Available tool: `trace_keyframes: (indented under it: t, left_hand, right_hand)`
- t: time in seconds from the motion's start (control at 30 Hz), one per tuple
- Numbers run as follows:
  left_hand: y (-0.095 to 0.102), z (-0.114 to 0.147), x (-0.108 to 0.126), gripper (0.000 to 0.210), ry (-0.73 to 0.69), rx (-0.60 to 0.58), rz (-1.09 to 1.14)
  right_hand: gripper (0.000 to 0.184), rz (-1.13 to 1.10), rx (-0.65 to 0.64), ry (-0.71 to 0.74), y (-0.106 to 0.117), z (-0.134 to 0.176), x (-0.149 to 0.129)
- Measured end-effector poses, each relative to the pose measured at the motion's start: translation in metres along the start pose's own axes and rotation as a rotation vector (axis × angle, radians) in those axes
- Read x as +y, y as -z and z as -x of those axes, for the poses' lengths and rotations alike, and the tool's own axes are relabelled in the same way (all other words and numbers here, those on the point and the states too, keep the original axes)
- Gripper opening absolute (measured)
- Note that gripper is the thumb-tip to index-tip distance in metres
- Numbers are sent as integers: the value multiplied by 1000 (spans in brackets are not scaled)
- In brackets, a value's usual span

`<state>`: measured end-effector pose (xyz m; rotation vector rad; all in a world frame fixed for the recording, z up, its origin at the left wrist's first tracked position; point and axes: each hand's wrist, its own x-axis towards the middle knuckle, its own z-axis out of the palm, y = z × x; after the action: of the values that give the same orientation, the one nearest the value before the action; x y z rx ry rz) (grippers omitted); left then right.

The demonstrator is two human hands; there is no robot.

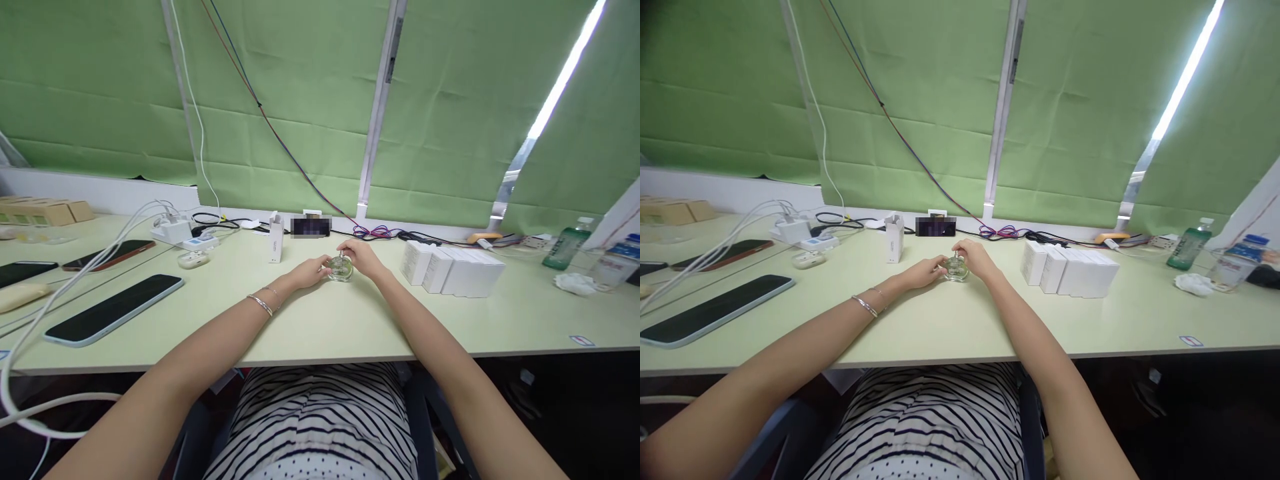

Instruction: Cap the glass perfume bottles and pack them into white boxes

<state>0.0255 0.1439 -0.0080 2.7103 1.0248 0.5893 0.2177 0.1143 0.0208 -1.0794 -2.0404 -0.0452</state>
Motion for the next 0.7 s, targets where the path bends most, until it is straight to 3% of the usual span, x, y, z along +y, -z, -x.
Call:
trace_keyframes:
  t: [0.7]
  left_hand:
    - [0, 0, -2, 34, -12, 0, -1]
  right_hand:
    - [23, 81, -55, -28, 8, -1, -7]
